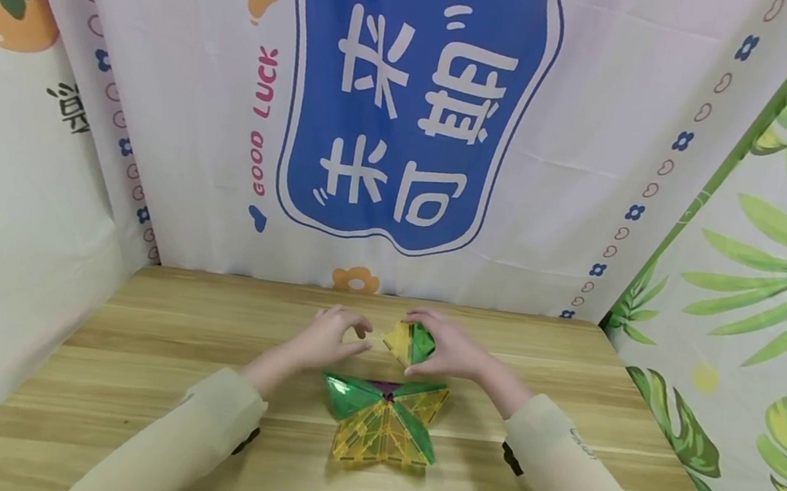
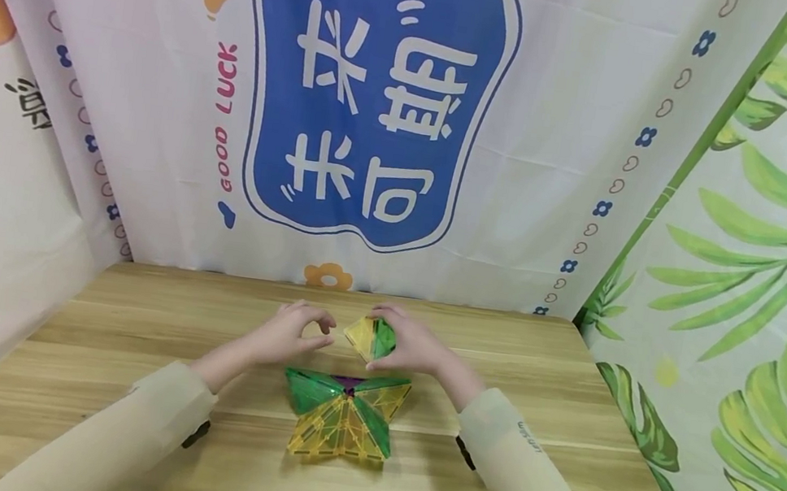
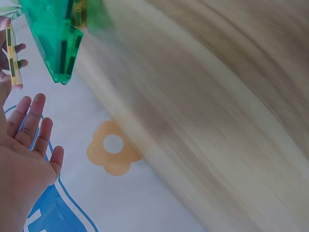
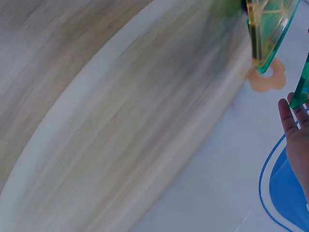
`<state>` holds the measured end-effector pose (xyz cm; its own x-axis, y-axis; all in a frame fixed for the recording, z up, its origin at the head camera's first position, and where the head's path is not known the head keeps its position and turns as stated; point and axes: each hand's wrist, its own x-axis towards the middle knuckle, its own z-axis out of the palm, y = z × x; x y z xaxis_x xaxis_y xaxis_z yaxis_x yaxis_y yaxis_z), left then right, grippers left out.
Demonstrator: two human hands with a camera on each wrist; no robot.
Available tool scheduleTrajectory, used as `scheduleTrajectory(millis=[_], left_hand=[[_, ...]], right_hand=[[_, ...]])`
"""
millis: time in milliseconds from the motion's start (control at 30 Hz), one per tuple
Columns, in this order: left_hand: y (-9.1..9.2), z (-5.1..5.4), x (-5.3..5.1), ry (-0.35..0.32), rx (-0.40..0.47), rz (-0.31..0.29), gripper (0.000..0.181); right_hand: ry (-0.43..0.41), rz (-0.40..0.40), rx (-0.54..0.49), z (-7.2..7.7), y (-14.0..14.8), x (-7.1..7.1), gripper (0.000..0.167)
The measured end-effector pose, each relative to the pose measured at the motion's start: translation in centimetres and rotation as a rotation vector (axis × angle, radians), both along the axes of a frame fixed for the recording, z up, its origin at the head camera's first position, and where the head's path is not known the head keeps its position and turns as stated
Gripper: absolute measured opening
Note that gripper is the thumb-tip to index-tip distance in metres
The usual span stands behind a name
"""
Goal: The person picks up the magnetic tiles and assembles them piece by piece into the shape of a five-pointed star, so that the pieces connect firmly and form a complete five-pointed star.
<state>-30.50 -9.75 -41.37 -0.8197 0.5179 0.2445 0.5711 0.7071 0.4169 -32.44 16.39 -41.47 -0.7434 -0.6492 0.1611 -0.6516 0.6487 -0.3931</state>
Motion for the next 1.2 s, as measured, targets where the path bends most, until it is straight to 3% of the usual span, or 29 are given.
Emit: scheduleTrajectory(millis=[167, 300, 467, 700, 833, 967, 1200], left_hand=[[0.7, 0.0, -0.4, -0.028, 0.015, -0.012, 0.02], [0.9, -0.4, -0.5, -0.036, 0.019, -0.017, 0.024], [1.0, -0.7, -0.3, -0.092, 0.096, -0.02, 0.025], [0.9, -0.8, 0.2, -0.15, 0.193, 0.01, 0.019], [0.7, -0.7, 0.1, -0.157, 0.195, 0.019, 0.016], [0.9, -0.4, -0.2, -0.169, 0.176, -0.012, 0.011], [1.4, 0.3, -0.4, -0.213, 0.162, -0.064, 0.039]], right_hand=[[0.012, 0.058, 0.012, 0.0, -1.3, 0.4, 0.085], [0.038, 0.09, -0.001, -0.1, -1.8, 0.5, 0.084], [0.035, 0.118, -0.061, -0.4, -1.9, 0.3, 0.078], [-0.166, 0.02, -0.321, -0.6, -1.4, 0.1, 0.047], [-0.262, -0.029, -0.453, -0.6, -1.4, -0.2, 0.037], [-0.316, -0.024, -0.478, -0.7, -1.4, -0.4, 0.038], [-0.426, -0.03, -0.472, 0.3, -2.0, 0.6, 0.035]])
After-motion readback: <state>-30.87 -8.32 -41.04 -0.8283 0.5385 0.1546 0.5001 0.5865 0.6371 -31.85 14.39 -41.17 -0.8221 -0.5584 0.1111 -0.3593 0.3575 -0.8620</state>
